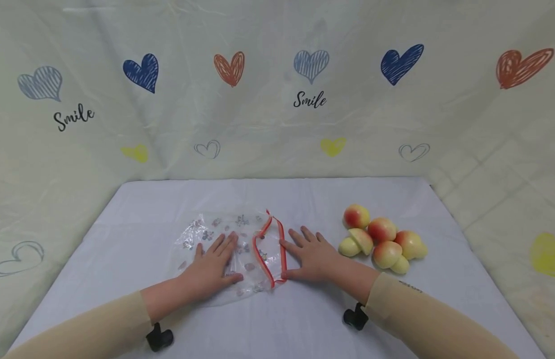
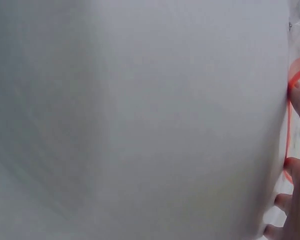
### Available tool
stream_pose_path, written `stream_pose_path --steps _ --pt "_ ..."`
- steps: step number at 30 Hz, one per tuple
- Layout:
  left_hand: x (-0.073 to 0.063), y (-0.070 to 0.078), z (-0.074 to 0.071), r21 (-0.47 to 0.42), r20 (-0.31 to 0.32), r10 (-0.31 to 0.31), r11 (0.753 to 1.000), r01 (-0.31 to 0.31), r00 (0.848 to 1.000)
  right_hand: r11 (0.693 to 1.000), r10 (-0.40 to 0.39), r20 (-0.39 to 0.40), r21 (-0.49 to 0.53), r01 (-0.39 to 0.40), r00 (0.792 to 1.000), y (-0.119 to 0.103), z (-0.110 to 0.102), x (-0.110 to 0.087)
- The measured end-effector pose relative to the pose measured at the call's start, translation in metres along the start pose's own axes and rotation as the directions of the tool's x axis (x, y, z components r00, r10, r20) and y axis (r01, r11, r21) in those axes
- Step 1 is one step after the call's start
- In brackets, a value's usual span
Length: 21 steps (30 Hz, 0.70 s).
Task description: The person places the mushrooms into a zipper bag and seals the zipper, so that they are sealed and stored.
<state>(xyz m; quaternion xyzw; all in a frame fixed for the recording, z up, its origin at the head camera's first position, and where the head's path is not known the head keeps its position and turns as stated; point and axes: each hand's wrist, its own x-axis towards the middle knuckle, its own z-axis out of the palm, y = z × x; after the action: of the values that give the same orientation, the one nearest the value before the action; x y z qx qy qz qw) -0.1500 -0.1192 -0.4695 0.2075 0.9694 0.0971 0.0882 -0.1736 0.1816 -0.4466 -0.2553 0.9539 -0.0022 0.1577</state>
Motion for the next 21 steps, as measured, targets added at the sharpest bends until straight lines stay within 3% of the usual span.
stream_pose_path --steps 8,21 --pt "-0.0048 -0.0069 -0.0043 -0.041 -0.047 0.002 0.999 -0.004 0.999 1.0 0.002 -0.01 0.008 -0.002 1.0 0.0009 0.0019 0.0021" --pt "-0.0058 -0.0039 -0.0046 -0.079 -0.053 0.022 0.997 -0.026 0.998 0.998 -0.014 -0.056 0.065 0.018 0.998 0.0015 -0.0031 -0.0006"
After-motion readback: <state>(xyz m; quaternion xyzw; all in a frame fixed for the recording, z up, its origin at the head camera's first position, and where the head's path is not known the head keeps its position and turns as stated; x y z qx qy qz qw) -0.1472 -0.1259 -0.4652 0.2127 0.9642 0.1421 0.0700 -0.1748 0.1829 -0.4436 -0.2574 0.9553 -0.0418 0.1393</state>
